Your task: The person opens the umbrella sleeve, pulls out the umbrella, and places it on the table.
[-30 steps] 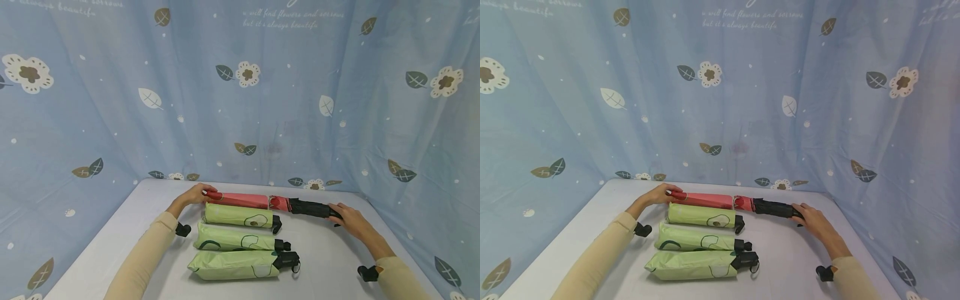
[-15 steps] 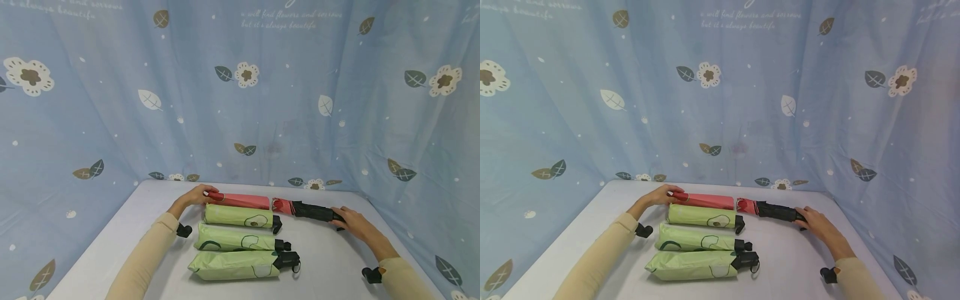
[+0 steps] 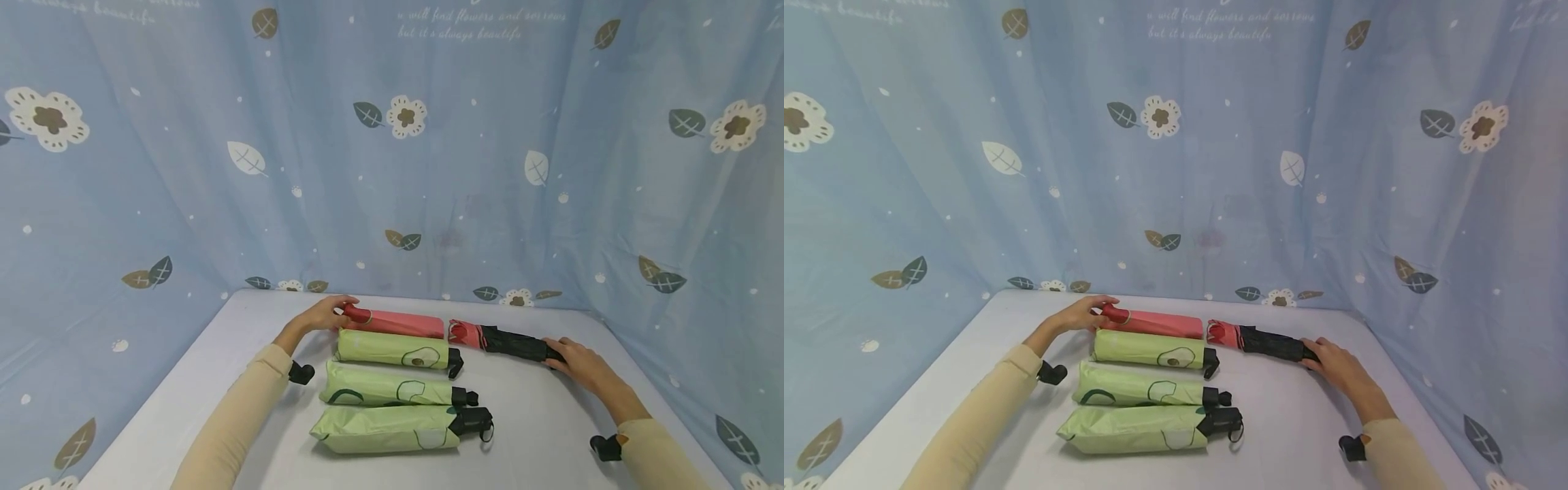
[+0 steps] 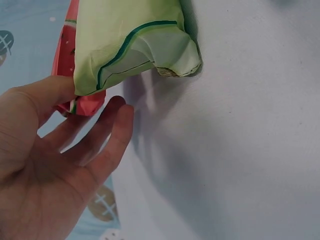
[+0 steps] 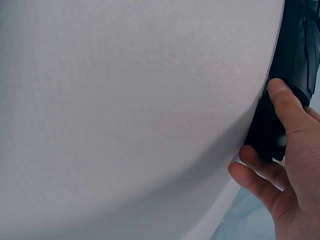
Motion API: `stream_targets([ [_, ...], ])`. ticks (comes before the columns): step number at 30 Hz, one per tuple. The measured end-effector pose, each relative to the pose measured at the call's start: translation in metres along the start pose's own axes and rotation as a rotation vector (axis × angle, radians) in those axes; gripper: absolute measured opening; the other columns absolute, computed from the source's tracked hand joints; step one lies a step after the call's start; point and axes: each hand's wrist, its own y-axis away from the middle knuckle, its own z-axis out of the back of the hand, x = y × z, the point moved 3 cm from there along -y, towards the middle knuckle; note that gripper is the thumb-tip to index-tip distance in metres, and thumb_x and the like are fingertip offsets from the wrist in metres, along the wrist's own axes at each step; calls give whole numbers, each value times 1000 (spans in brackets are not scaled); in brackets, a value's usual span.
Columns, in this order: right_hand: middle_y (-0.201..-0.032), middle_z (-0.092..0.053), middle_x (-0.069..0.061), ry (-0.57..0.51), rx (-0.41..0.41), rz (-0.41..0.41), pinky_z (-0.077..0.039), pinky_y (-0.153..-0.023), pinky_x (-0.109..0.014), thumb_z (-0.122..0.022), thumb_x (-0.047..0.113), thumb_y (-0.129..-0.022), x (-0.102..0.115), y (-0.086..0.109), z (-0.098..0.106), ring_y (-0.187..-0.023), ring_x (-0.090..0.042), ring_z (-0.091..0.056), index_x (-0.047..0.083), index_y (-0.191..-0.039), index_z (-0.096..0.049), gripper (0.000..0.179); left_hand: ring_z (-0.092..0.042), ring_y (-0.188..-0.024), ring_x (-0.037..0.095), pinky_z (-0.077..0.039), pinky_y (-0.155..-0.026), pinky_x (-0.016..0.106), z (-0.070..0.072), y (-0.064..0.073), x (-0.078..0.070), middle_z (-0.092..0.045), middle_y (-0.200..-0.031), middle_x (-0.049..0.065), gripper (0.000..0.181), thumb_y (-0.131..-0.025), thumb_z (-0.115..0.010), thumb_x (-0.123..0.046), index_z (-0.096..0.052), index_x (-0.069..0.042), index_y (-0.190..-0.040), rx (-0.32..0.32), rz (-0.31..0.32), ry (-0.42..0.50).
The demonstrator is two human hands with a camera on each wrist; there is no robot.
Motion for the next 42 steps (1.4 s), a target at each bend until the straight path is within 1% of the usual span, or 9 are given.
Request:
stream_targets([
  [4,-104,-64,-19,12,-14,-3,-53,-67,-51,-71,28,-88,1,0,1,-87,-37,-65,-3,-128,-59,53,-63,-97,27,-56,-68,43,0,-1,0,-52,-134,29,57,-95,-58,-5,-39,-1,-148,-1,12,11],
  [9,-107,-63,-22,11,17,-44,-53,-69,-53,-71,30,-88,-1,1,-3,-90,-39,-64,-2,-131,-57,55,-59,-114,36,-57,-70,41,-3,-1,4,-49,-138,31,60,-97,-58,-13,-33,-2,-151,6,24,11],
  [11,-108,-63,-22,12,27,-55,-53,-70,-54,-71,31,-88,-1,3,-4,-91,-40,-64,-1,-132,-57,56,-58,-118,39,-58,-72,42,-4,-1,6,-47,-140,31,61,-99,-58,-18,-31,-2,-152,13,28,20],
  [16,-108,-62,-23,11,39,-72,-52,-71,-55,-70,32,-89,-2,6,-4,-93,-41,-64,0,-133,-56,57,-60,-115,39,-59,-74,43,-4,5,6,-49,-139,31,62,-101,-56,-26,-31,-4,-152,6,44,20],
  [22,-111,-61,-24,20,46,-89,-52,-72,-55,-70,31,-90,-1,9,-4,-93,-41,-64,0,-134,-54,56,-62,-112,39,-59,-73,44,-4,16,5,-52,-134,31,60,-102,-54,-25,-30,-3,-152,-2,38,4],
  [29,-113,-59,-25,23,22,-106,-52,-70,-56,-71,31,-89,0,9,-2,-94,-43,-64,0,-134,-55,57,-62,-113,39,-59,-75,43,-6,20,8,-51,-136,30,60,-102,-53,-26,-30,-5,-153,-20,36,25],
  [32,-114,-60,-24,22,13,-102,-52,-70,-55,-71,32,-89,1,8,0,-94,-41,-64,1,-133,-56,56,-58,-118,42,-59,-76,42,-6,21,7,-46,-140,30,60,-102,-54,-26,-30,-6,-153,-40,21,28],
  [37,-117,-59,-24,16,4,-89,-52,-70,-55,-70,35,-89,3,8,5,-95,-41,-64,-1,-134,-55,59,-53,-123,46,-59,-76,42,-3,23,3,-38,-144,34,58,-102,-54,-26,-33,-2,-151,-79,-32,20],
  [42,-119,-58,-25,17,2,-69,-52,-69,-54,-70,34,-90,6,7,10,-93,-40,-64,-3,-136,-53,61,-55,-121,44,-59,-75,39,-1,27,0,-41,-143,32,54,-101,-55,-24,-40,-1,-147,-117,-52,-12],
])
